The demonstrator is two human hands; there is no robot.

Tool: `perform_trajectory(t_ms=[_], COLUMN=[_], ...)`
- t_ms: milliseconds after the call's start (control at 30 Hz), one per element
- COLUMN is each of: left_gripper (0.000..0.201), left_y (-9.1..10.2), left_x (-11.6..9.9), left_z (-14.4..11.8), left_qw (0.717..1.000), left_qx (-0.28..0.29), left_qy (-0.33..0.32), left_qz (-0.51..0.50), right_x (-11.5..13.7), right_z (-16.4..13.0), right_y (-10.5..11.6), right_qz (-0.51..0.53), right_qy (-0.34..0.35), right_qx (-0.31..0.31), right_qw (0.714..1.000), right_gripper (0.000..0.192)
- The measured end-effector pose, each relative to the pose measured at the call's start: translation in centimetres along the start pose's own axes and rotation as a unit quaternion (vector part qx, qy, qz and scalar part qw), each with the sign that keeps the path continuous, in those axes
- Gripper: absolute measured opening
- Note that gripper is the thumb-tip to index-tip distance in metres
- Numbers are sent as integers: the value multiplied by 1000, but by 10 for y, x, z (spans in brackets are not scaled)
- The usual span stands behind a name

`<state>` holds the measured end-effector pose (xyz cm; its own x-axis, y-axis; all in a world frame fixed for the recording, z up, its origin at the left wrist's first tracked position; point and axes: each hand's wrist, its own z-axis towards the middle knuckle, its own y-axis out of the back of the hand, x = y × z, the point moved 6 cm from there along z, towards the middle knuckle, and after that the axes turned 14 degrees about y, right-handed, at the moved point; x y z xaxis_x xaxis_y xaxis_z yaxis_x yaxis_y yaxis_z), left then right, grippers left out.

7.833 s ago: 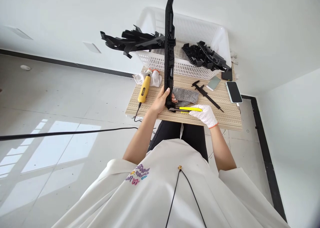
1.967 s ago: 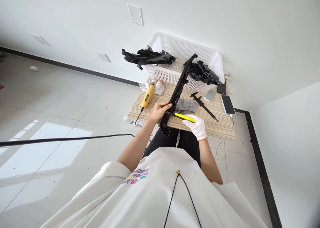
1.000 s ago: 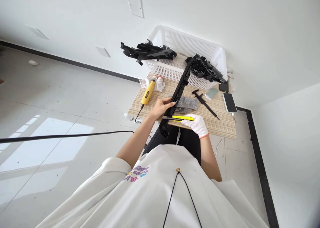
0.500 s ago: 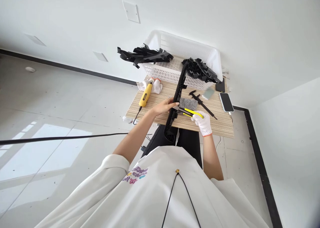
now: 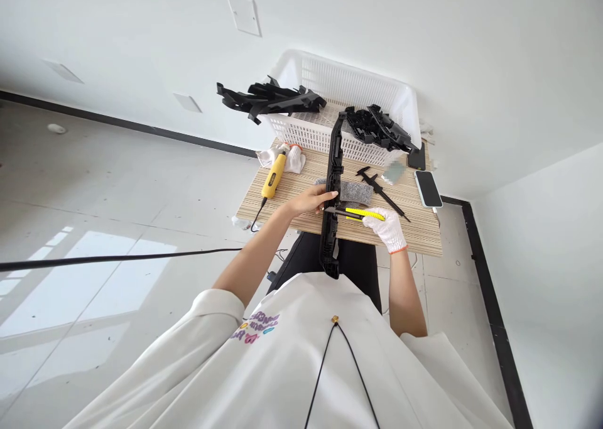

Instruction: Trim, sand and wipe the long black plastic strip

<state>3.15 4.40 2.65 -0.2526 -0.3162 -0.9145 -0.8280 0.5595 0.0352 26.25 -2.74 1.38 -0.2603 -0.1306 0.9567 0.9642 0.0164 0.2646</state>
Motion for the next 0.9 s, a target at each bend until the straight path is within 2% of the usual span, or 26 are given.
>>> perform_trajectory(t_ms=[100, 233, 433, 667, 900], left_gripper=[54, 56, 62, 69, 58], left_y=[1, 6, 10, 4, 8], left_x=[-9, -13, -15, -23, -23], left_z=[-2, 0, 5, 4, 5], left_qw=[999, 997, 997, 998, 998], left_qx=[22, 7, -39, -24, -23], left_qy=[-37, -60, -60, -44, -56], left_qz=[17, 37, -13, -30, -16], right_x=[0, 0, 0, -1, -1], right_z=[-1, -2, -2, -1, -1], right_y=[0, 0, 1, 4, 3], right_qz=[3, -2, -7, -8, 9], right_qy=[-5, -3, 5, 3, 4], right_qx=[10, 6, -14, -38, -34], right_qw=[1000, 1000, 1000, 999, 999], right_gripper=[42, 43, 41, 45, 44])
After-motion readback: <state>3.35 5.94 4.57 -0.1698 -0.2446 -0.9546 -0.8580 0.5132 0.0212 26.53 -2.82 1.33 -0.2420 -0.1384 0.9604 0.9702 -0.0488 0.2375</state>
